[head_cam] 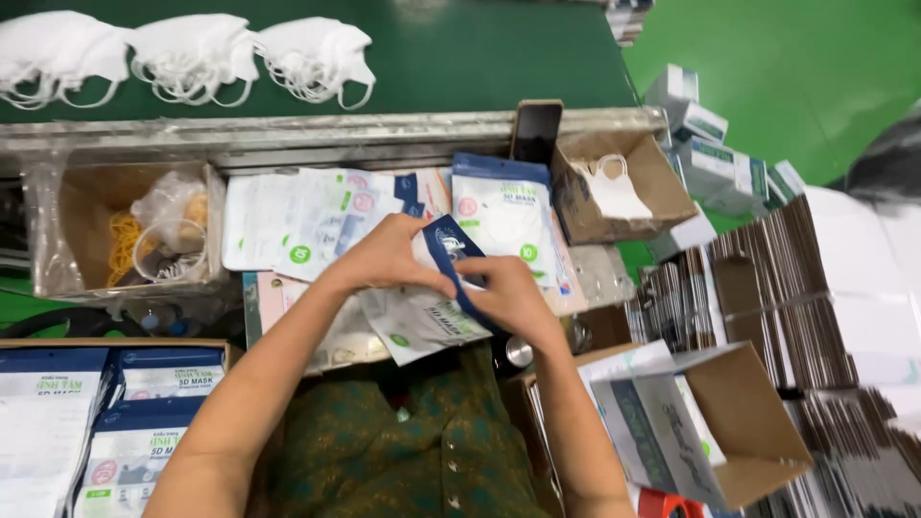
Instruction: The recorder is packaging face masks into plastic sleeves and then into cardboard boxes at an assembly line.
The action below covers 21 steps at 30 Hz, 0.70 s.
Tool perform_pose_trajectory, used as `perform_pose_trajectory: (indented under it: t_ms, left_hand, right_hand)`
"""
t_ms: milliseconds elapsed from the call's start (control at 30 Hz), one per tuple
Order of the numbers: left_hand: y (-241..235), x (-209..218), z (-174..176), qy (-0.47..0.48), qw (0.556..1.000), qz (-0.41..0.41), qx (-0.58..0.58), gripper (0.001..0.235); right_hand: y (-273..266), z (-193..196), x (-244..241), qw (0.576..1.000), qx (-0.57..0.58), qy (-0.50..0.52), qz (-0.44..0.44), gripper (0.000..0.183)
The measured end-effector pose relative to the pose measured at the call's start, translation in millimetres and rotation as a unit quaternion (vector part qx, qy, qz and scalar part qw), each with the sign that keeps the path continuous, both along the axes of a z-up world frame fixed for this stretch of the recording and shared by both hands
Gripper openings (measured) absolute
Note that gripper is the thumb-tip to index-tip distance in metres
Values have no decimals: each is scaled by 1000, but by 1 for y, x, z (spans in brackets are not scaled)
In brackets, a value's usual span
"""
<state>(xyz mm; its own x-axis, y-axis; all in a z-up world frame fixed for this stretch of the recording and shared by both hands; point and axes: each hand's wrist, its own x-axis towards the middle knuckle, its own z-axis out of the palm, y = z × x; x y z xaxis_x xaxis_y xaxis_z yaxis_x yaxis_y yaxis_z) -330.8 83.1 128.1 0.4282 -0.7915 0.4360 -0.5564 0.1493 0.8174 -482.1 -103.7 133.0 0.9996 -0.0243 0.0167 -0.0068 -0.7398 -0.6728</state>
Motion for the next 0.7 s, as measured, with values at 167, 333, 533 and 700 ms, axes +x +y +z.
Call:
perform_pose_trajectory:
  t_ms: [167, 333, 533, 700]
  left_hand:
    - [-10, -2, 4, 120, 987, 10, 109, 43]
    - [-12, -12, 8, 101, 994, 33, 7, 38]
    - [-32, -37, -13, 44, 994, 92, -31, 10]
    - [-38, -37, -10, 39, 992, 89, -77, 15]
  right_hand:
    - [-21, -8, 2, 985, 172, -26, 3, 23]
    - [6, 54, -8, 968, -14, -246, 39, 25]
    - [3, -7, -22, 943, -92, -300, -110, 14]
    - [-9, -12, -18, 940, -65, -301, -148, 16]
